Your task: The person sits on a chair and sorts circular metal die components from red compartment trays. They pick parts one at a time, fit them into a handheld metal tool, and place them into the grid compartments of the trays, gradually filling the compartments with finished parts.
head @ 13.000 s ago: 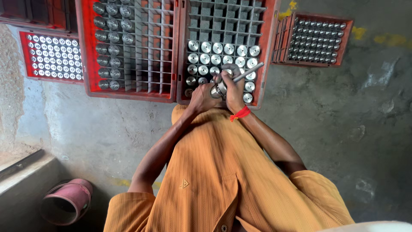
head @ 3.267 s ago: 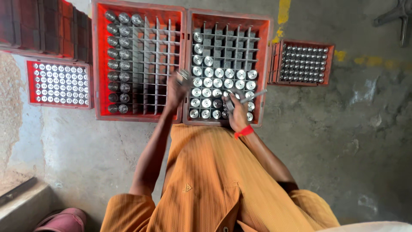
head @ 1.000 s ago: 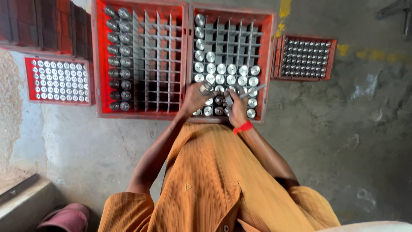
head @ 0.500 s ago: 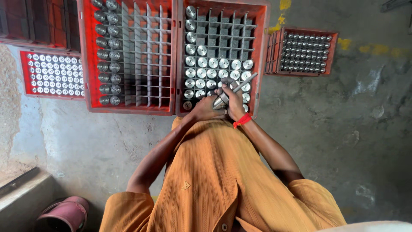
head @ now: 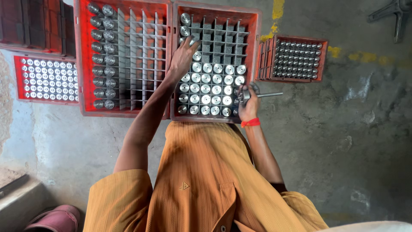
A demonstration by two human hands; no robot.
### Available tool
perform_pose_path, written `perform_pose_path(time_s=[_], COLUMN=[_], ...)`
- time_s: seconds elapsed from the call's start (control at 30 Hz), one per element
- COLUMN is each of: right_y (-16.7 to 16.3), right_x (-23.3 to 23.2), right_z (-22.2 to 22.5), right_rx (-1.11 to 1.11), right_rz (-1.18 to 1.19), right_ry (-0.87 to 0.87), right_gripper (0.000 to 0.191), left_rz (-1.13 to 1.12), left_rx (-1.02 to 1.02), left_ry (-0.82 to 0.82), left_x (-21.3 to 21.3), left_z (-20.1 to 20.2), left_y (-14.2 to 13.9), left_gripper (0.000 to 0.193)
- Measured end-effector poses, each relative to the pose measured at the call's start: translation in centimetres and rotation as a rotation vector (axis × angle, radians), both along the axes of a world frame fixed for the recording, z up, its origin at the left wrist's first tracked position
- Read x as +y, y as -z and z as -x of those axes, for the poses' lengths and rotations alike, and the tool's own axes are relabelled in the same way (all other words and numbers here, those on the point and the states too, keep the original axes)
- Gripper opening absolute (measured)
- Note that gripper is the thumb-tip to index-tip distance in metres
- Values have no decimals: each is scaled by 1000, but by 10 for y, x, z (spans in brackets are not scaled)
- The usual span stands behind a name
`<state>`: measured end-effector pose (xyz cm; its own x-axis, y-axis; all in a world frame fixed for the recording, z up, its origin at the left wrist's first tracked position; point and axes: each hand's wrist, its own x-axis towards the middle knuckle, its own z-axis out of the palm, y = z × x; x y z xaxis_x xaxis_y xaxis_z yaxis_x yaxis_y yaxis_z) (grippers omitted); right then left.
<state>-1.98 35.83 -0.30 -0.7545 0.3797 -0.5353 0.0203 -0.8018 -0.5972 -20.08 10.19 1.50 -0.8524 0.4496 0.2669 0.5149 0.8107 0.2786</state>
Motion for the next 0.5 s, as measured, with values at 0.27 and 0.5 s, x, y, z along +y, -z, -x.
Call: perform_pose_path(time_s=[0.27, 0.5], right_y=[18, 22], right_x=[-20, -28], right_z=[-27, -29], right_rx=[-78, -122], right_rz=[-28, -46], right_ry=[-72, -156], right_gripper=[13, 12], left_rz=[-462, 217], left_rx=[-72, 172], left_ry=[-246, -837], left_x=[-95, -236], left_z=[-83, -131], left_y=[-4, 6], left_gripper=[23, 53])
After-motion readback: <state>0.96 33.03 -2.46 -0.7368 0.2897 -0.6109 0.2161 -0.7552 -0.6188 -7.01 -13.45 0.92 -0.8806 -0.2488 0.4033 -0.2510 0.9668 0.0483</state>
